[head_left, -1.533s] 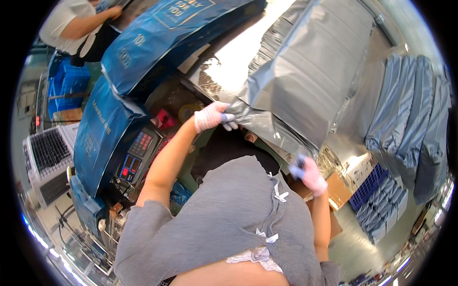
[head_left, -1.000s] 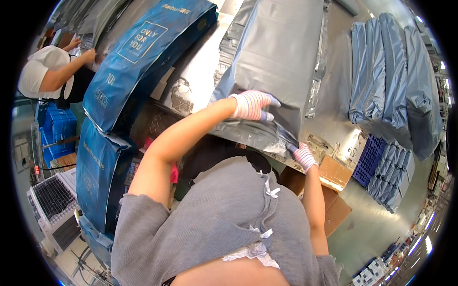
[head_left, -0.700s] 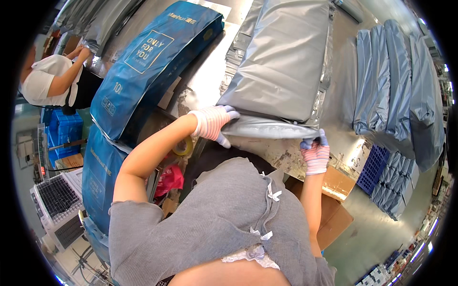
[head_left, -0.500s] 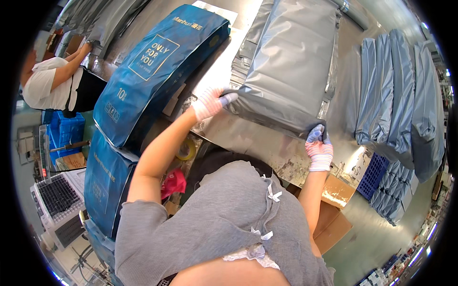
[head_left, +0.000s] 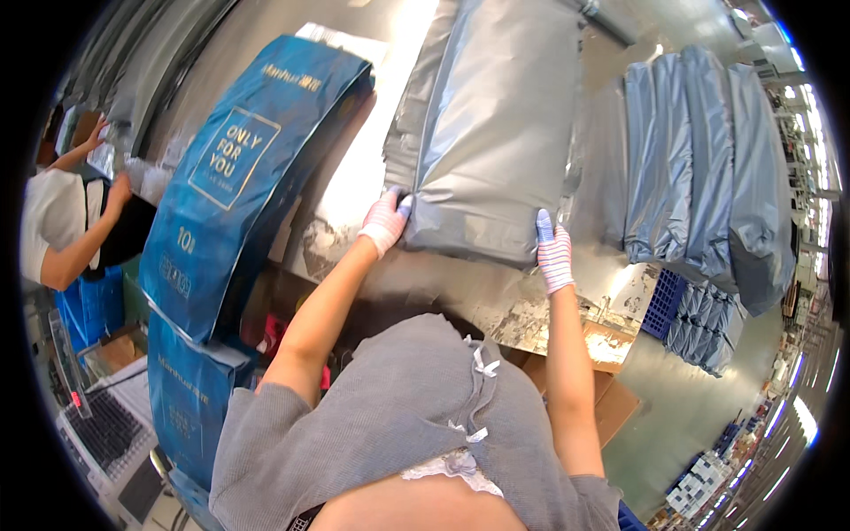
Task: The person places folded gray items into blue poly mailers labeled 'ONLY FOR YOU', seals them, and stacks the finished packages on a metal table. The person also places some sealed packages into a cardboard box.
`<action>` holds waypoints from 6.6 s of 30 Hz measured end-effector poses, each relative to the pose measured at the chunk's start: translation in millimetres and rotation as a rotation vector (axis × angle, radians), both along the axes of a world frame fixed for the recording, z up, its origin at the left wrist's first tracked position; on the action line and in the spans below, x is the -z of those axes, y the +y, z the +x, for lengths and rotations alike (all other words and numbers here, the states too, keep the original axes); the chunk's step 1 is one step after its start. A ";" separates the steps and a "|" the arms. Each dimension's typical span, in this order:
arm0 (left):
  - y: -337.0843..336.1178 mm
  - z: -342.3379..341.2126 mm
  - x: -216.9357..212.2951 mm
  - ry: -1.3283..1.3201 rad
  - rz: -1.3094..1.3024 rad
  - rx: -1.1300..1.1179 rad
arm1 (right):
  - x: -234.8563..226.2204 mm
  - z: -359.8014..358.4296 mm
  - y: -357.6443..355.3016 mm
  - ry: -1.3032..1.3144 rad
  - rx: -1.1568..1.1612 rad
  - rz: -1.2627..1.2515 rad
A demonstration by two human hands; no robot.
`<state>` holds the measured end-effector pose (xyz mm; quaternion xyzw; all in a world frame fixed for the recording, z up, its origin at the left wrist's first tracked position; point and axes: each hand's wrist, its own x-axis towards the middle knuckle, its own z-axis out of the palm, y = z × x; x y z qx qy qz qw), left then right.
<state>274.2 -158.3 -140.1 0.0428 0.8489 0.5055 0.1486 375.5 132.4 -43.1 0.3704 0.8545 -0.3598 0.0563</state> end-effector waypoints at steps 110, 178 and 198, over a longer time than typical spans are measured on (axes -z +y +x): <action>561.2 -102.1 -252.4 0.731 0.568 0.272 | 7.1 -124.9 376.0 1.117 0.675 -1.456; -40.9 -70.5 -267.8 -0.597 1.082 -0.188 | -183.1 -167.2 -21.1 0.104 -0.414 -1.458; 38.3 84.2 -79.4 -0.309 0.560 0.089 | -45.7 41.8 120.6 -0.059 -0.690 -0.729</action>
